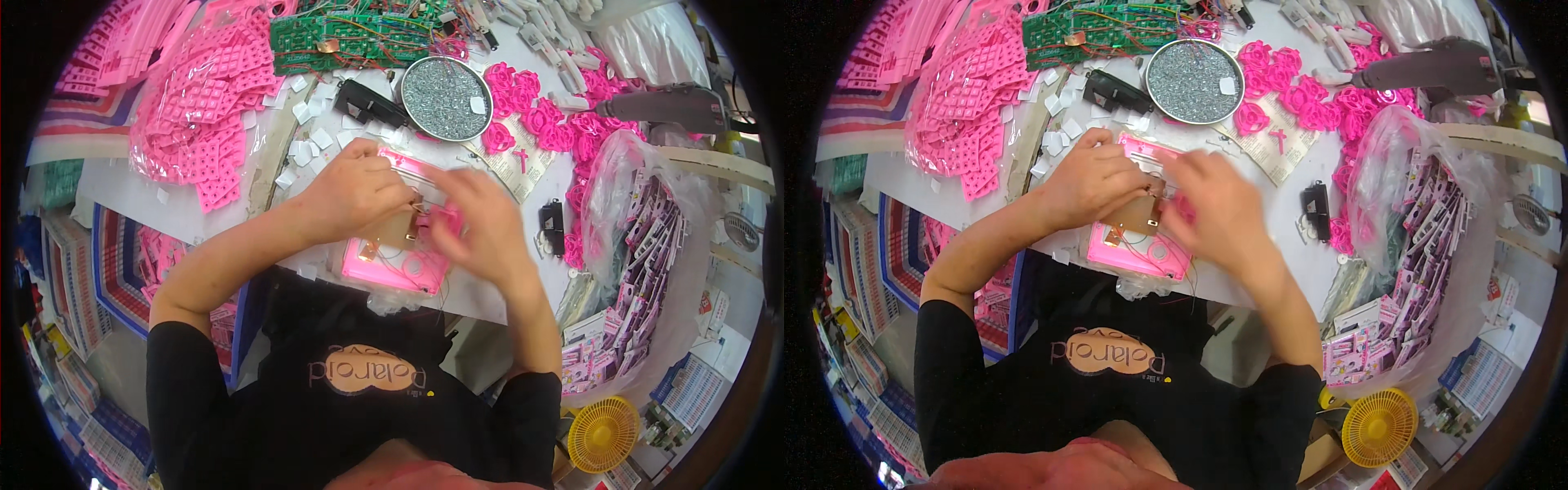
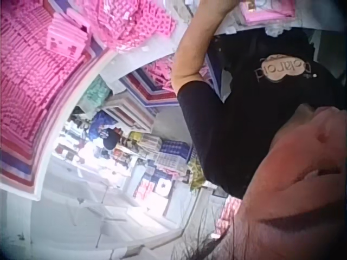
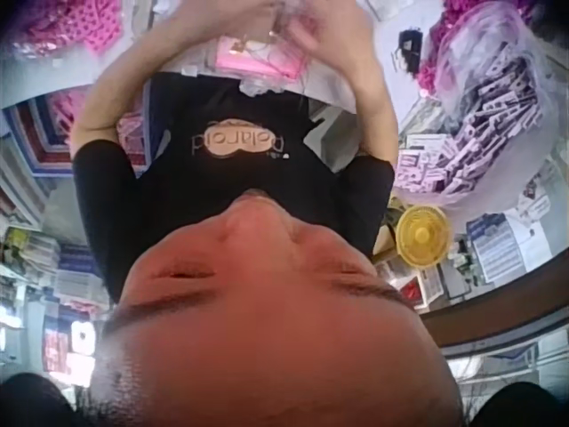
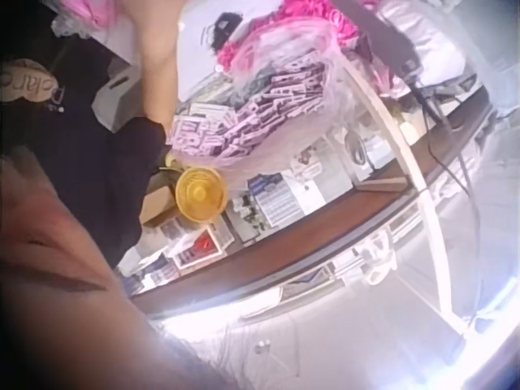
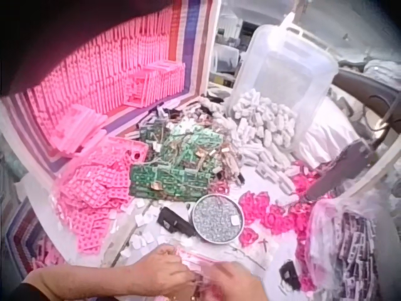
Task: Assembling a pink toy calculator by installing internal wiring and components using a glue gun.
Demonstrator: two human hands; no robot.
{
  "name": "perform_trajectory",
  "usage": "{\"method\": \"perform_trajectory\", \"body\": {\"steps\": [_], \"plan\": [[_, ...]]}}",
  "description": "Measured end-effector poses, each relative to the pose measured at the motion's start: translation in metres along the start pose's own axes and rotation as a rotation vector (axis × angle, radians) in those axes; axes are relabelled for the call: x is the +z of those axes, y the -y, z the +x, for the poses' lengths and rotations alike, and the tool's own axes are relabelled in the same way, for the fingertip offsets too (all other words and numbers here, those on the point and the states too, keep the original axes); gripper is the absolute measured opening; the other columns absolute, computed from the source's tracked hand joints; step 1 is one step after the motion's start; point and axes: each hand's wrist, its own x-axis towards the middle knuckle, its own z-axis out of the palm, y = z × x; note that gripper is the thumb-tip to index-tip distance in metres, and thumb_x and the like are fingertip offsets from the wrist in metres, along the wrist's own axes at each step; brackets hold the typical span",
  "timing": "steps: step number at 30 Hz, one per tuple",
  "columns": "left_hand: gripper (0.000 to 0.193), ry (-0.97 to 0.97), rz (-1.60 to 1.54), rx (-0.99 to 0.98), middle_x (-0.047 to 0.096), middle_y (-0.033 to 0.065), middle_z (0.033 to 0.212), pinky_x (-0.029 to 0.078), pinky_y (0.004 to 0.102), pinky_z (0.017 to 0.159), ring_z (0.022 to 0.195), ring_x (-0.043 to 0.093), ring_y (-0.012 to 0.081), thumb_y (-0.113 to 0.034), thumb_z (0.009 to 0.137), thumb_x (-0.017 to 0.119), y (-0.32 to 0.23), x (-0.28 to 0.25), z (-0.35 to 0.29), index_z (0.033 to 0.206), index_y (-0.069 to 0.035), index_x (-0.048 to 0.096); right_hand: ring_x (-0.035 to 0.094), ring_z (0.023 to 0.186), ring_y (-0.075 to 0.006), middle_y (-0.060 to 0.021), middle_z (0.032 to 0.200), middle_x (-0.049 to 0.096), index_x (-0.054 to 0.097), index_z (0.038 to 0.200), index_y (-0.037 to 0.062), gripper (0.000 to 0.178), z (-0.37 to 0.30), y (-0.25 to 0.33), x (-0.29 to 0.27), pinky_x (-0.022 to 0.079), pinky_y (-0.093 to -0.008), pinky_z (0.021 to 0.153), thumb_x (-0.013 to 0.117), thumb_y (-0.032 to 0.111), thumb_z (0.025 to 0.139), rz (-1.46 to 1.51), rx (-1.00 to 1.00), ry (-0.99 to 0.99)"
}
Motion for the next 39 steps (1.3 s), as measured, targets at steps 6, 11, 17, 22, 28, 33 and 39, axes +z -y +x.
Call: {"method": "perform_trajectory", "body": {"steps": [6, 11, 17, 22, 28, 33, 39], "plan": [[0.012, -0.058, -0.096, -0.175, 0.063, 0.0039, 0.083, 0.041, 0.0408, 0.085, 0.079, 0.060, 0.0254, -0.012, 0.083, 0.074, -0.006, -0.004, 0.003, 0.093, -0.010, 0.067, 0.067, 0.091, -0.0344, -0.0147, 0.099, 0.072, 0.069, 0.119, 0.0037, 0.039, 0.089, -0.165, -0.033, 0.052, -0.0443, 0.084, 0.071, 0.014, 0.082, -0.386, 0.121, -0.348], [0.014, -0.129, -0.085, -0.236, 0.063, 0.0040, 0.083, 0.041, 0.0411, 0.084, 0.079, 0.059, 0.0260, -0.009, 0.081, 0.075, -0.015, 0.002, 0.005, 0.092, -0.009, 0.066, 0.067, 0.093, -0.0391, -0.0177, 0.097, 0.073, 0.066, 0.103, 0.0070, 0.022, 0.166, -0.307, -0.036, 0.054, -0.0480, 0.080, 0.063, 0.018, 0.085, -0.938, 0.289, -0.266], [0.014, -0.166, -0.073, -0.276, 0.062, 0.0038, 0.083, 0.040, 0.0413, 0.082, 0.080, 0.059, 0.0259, -0.008, 0.081, 0.073, -0.012, 0.004, -0.006, 0.093, -0.010, 0.065, 0.068, 0.088, -0.0402, -0.0160, 0.088, 0.073, 0.064, 0.097, 0.0094, 0.018, 0.172, -0.273, -0.026, 0.055, -0.0490, 0.073, 0.063, 0.022, 0.085, -0.878, 0.396, -0.398], [0.012, -0.163, -0.149, -0.311, 0.065, 0.0050, 0.087, 0.042, 0.0404, 0.082, 0.083, 0.060, 0.0273, -0.009, 0.083, 0.071, -0.006, 0.000, -0.008, 0.094, -0.008, 0.066, 0.068, 0.084, -0.0324, -0.0130, 0.087, 0.070, 0.069, 0.098, 0.0066, 0.016, 0.099, -0.094, -0.033, 0.054, -0.0450, 0.073, 0.068, 0.020, 0.090, -0.214, 0.245, -0.613], [0.011, -0.165, -0.214, -0.352, 0.068, 0.0065, 0.093, 0.044, 0.0399, 0.084, 0.087, 0.060, 0.0286, -0.011, 0.085, 0.070, -0.002, -0.009, -0.009, 0.095, -0.007, 0.067, 0.064, 0.076, -0.0322, -0.0109, 0.084, 0.066, 0.065, 0.106, 0.0050, 0.031, 0.000, 0.032, -0.063, 0.053, -0.0428, 0.067, 0.074, 0.011, 0.076, -0.202, 0.089, 0.123], [0.009, -0.170, -0.193, -0.272, 0.066, 0.0058, 0.088, 0.042, 0.0407, 0.083, 0.086, 0.060, 0.0281, -0.012, 0.086, 0.070, -0.006, -0.004, -0.002, 0.093, -0.008, 0.067, 0.063, 0.081, -0.0298, -0.0093, 0.084, 0.063, 0.062, 0.100, 0.0054, 0.032, 0.007, 0.021, -0.024, 0.053, -0.0422, 0.067, 0.073, 0.012, 0.071, -0.106, 0.009, 0.210], [0.008, -0.193, 0.044, -0.402, 0.064, 0.0047, 0.085, 0.040, 0.0409, 0.080, 0.085, 0.059, 0.0269, -0.014, 0.086, 0.070, -0.006, 0.000, -0.012, 0.091, -0.009, 0.067, 0.061, 0.081, -0.0303, -0.0082, 0.084, 0.063, 0.063, 0.103, 0.0060, 0.035, 0.011, 0.021, -0.013, 0.053, -0.0424, 0.066, 0.075, 0.014, 0.071, -0.035, -0.108, 0.268]]}}
